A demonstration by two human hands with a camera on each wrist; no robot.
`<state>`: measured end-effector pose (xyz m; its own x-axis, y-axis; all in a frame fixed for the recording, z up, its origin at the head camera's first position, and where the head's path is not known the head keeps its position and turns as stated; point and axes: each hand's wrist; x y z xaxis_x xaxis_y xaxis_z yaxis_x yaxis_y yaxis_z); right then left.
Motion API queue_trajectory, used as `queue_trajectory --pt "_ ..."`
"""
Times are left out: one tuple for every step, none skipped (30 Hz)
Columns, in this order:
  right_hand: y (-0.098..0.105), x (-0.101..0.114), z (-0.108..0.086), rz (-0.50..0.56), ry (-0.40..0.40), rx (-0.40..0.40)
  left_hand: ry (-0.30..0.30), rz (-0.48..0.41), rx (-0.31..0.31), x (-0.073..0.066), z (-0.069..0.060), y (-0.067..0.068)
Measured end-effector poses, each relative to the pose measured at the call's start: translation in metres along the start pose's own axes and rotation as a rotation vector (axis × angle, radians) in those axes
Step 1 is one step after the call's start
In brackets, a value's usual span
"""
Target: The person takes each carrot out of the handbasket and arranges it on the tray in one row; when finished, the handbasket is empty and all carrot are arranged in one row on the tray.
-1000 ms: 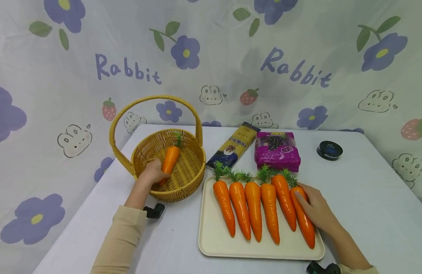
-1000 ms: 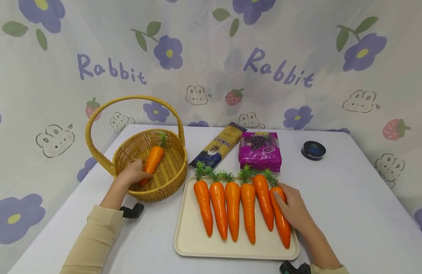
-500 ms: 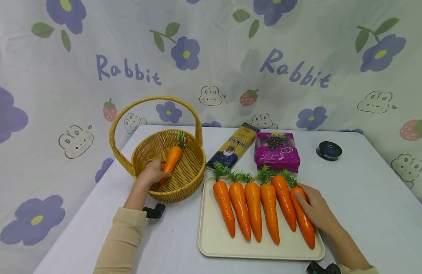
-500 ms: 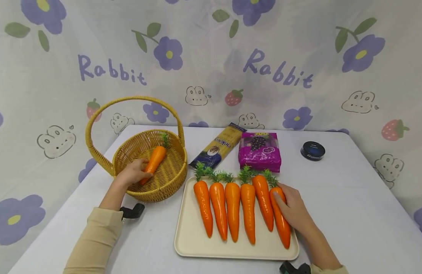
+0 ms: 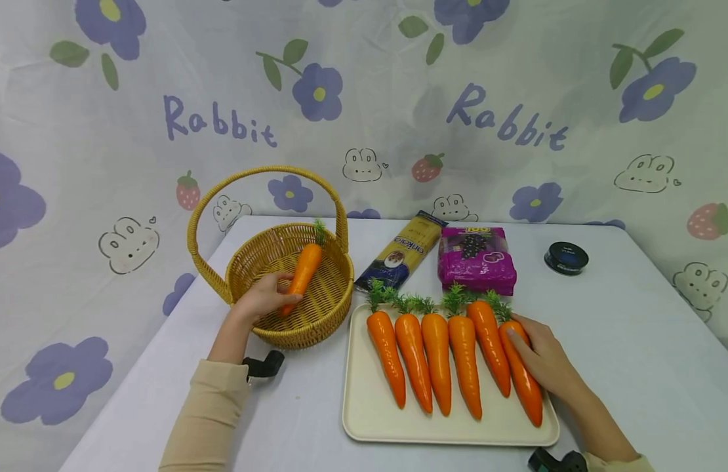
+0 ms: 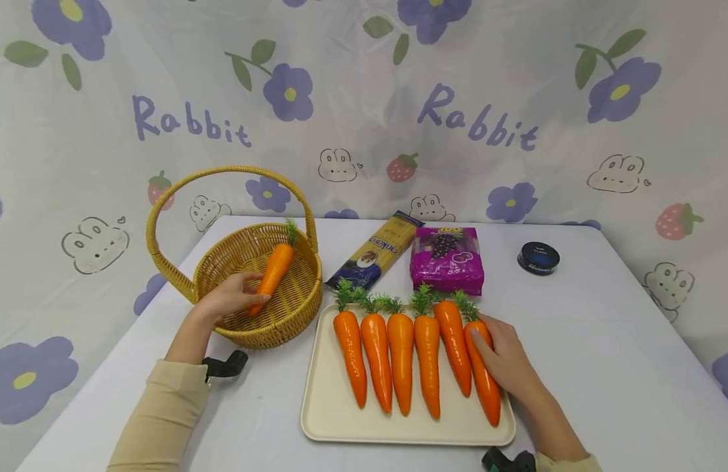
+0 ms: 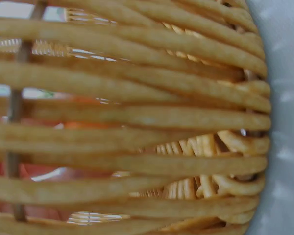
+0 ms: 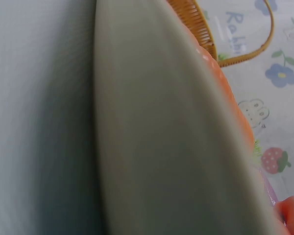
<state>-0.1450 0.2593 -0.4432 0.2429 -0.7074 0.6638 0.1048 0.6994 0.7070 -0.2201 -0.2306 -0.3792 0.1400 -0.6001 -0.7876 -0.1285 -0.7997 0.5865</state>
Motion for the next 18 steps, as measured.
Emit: queue_trajectory --pt "0.0 0.0 0.0 0.0 0.001 0.0 -0.013 -0.008 0.003 0.0 0.0 0.0" --pt "0.0 0.0 0.0 0.003 0.005 -0.001 -0.025 -0.019 0.007 0.001 0.0 0.001" --pt "0.0 -0.001 0.001 0.002 0.005 -0.001 -0.035 -0.028 0.01 0.001 0.0 0.001" --pt "0.0 -0.001 0.001 0.002 0.004 -0.001 -0.044 -0.037 0.015 0.001 -0.001 0.002" --pt "-0.001 -0.001 0.001 0.004 0.007 -0.002 -0.048 -0.046 0.017 0.001 -0.001 0.002" --pt "-0.001 -0.002 0.001 0.004 0.009 -0.002 -0.052 -0.057 0.022 0.002 -0.002 0.003" --pt "-0.001 -0.002 0.001 0.006 0.012 -0.004 -0.06 -0.07 0.03 0.003 -0.001 0.003" --pt "-0.002 -0.003 0.001 0.008 0.012 -0.005 -0.067 -0.083 0.038 0.003 -0.002 0.003" --pt "-0.002 -0.003 0.001 0.009 0.012 -0.005 -0.076 -0.092 0.041 0.003 -0.002 0.004" --pt "-0.002 -0.003 0.001 0.01 0.012 -0.005 -0.086 -0.1 0.043 0.003 -0.003 0.004" --pt "-0.002 -0.003 0.001 0.011 0.013 -0.006 -0.102 -0.109 0.045 0.003 -0.003 0.004" --pt "-0.002 -0.002 0.001 0.01 0.011 -0.005 -0.122 -0.119 0.046 0.003 -0.004 0.005" --pt "-0.002 -0.002 0.001 0.011 0.009 -0.004 -0.142 -0.13 0.046 0.003 -0.005 0.005" --pt "-0.002 -0.002 0.001 0.01 0.004 -0.002 -0.161 -0.141 0.042 0.003 -0.006 0.005" --pt "-0.002 -0.001 0.001 0.006 -0.001 0.001 -0.176 -0.157 0.041 0.003 -0.008 0.005" --pt "-0.001 -0.001 0.001 0.001 -0.005 0.003 -0.192 -0.172 0.041 0.002 -0.009 0.005" --pt "-0.001 -0.001 0.001 0.0 -0.004 0.003 -0.209 -0.183 0.041 0.002 -0.011 0.005" --pt "-0.001 -0.001 0.001 0.0 -0.003 0.003 -0.216 -0.196 0.039 0.001 -0.013 0.005"
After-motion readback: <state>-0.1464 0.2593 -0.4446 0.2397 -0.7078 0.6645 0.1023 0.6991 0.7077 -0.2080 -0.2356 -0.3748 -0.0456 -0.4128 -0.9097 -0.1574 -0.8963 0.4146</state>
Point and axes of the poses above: each hand's wrist, its own z-axis towards the middle knuckle, its own y-axis out of the back of the hand, x = y × z, and after that the axes turned 7 degrees about -x, right-handed
